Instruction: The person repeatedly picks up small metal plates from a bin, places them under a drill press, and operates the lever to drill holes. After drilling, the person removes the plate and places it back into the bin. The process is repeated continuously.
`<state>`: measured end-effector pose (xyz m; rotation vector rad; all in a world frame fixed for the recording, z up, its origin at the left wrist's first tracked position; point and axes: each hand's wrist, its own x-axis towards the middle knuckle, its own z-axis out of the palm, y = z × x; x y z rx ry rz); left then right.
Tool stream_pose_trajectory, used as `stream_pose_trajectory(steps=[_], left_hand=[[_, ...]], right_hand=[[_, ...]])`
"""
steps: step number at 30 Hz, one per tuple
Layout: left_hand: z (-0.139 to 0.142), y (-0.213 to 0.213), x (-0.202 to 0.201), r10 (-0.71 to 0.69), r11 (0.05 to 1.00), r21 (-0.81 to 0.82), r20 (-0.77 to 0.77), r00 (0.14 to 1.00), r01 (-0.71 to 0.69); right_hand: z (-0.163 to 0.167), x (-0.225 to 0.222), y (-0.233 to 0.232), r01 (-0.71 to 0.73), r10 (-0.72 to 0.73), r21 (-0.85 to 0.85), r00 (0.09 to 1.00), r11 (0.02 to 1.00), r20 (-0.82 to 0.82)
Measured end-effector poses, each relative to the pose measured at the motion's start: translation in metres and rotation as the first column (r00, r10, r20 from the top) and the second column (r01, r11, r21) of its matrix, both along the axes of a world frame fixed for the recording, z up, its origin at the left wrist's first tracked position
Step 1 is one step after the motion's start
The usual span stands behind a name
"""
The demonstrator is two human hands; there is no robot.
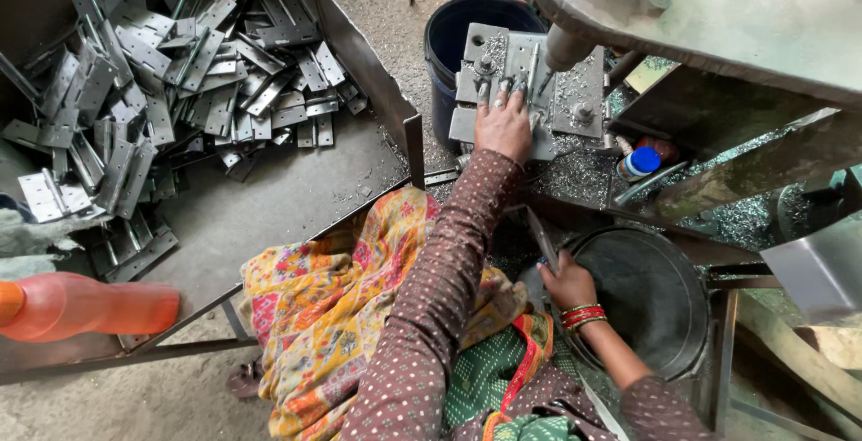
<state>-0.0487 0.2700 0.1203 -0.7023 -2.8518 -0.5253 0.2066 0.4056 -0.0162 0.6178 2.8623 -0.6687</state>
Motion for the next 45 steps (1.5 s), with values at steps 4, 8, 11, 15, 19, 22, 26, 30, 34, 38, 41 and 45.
stream_pose_trajectory(steps=[4,8,11,15,19,22,26,30,34,38,41,45], left_hand=[[-0.003,-0.015,0.019,-0.046,0.997,-0.058,0.042,0.998,0.048],[0.000,-0.011,-0.001,-0.025,0.995,-0.092,0.041,0.999,0.028],[0.000,-0.004,-0.020,-0.001,0.999,-0.046,0.030,1.000,0.002],[-0.003,-0.002,-0.022,0.008,0.997,-0.073,-0.037,0.999,-0.011],[-0.003,-0.016,-0.006,-0.082,0.996,0.035,0.054,0.995,0.080],[-0.004,-0.048,0.014,-0.099,0.985,0.126,-0.167,0.981,0.120],[-0.028,-0.131,0.055,0.195,0.929,0.367,-0.365,0.910,-0.052],[-0.065,-0.226,0.053,0.477,0.835,0.361,-0.103,0.873,-0.414],[-0.103,-0.278,0.021,0.600,0.796,0.059,0.049,0.798,-0.602],[-0.127,-0.294,-0.039,0.596,0.803,-0.022,0.055,0.801,-0.595],[-0.139,-0.299,-0.064,0.589,0.808,0.058,-0.054,0.806,-0.586],[-0.160,-0.303,-0.057,0.545,0.831,-0.003,-0.194,0.816,-0.556]], right_hand=[[0.011,-0.007,0.005,-0.046,0.043,0.019,0.989,0.999,0.139],[0.067,-0.036,0.033,-0.115,0.112,-0.005,0.952,0.993,0.286],[0.068,-0.032,0.026,-0.096,0.097,-0.014,0.968,0.995,0.234],[0.003,0.000,-0.005,-0.041,0.032,-0.065,0.991,0.997,-0.132],[-0.019,0.001,0.000,-0.100,0.104,0.161,0.994,0.982,-0.015],[-0.001,-0.012,0.020,-0.145,0.139,0.025,0.977,0.989,0.164],[0.079,-0.023,0.030,0.015,0.006,-0.102,0.979,0.995,0.204],[0.126,-0.043,0.016,-0.041,0.040,-0.006,0.926,0.999,0.376],[0.131,-0.046,0.012,-0.024,0.007,0.039,0.922,0.999,0.388],[0.122,-0.042,0.024,0.042,-0.043,0.010,0.907,0.999,0.420],[0.117,-0.039,0.032,0.074,-0.062,-0.012,0.902,0.997,0.427],[0.116,-0.035,0.035,0.096,-0.091,0.010,0.892,0.995,0.443]])
